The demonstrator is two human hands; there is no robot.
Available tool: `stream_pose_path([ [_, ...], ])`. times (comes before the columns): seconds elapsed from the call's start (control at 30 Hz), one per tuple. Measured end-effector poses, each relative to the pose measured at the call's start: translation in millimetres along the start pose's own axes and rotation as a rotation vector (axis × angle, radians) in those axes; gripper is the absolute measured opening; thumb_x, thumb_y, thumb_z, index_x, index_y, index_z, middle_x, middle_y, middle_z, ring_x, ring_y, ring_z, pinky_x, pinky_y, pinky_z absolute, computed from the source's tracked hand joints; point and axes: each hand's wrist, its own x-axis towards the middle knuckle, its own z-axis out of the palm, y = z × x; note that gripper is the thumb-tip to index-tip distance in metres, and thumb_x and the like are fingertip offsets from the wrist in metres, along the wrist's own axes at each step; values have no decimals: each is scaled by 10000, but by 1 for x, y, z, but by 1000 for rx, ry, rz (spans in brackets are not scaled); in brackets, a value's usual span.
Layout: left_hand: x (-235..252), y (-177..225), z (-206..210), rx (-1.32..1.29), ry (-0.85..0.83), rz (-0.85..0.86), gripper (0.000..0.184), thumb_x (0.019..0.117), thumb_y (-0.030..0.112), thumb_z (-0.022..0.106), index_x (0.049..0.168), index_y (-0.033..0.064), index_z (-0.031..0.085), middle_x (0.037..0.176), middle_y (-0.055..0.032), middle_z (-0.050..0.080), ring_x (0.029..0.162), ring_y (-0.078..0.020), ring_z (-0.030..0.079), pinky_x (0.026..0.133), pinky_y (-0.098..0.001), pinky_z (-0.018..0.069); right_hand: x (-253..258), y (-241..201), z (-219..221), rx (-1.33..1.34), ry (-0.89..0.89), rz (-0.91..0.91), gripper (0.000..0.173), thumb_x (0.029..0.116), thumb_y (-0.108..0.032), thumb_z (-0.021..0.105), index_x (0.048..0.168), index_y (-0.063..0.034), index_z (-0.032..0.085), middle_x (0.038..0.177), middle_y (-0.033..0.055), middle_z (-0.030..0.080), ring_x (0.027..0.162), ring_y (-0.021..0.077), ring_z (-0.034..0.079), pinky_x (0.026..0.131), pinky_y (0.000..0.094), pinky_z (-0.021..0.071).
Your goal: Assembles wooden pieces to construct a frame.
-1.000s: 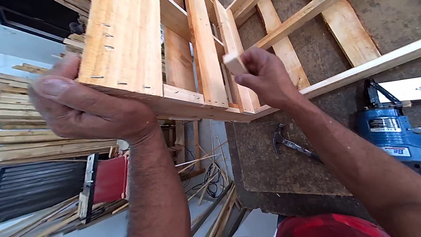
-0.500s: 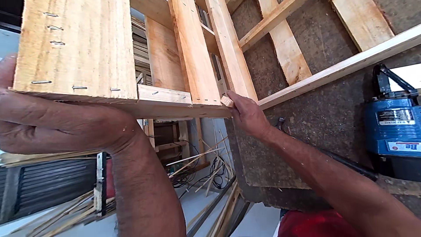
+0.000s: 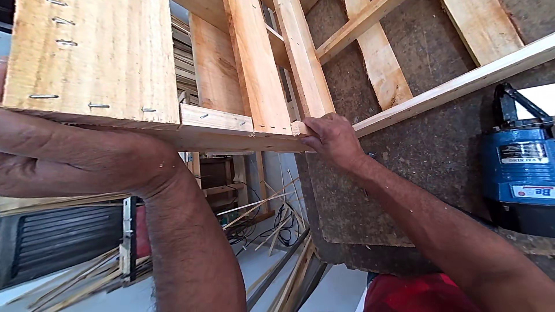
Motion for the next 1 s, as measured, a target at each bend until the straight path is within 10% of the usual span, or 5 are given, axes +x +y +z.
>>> stream_pose_path([
  [0.57,5,11,7,181,-26,86,394,1101,128,344,1062,-34,701,961,-139,707,899,-216,709,793,-381,594,18,-4,-20,33,-227,50,375,961,-359,716,1270,-146,710,1053,55,764,955,211,736,870,485,597],
  [1.0,4,3,6,406,91,160,380,1021,213,519,685,102,658,690,-52,666,747,-201,669,732,-429,492,24,-12,-25,-109,-274,18,323,940,-327,743,1201,-136,728,1065,16,762,986,141,727,925,399,593],
])
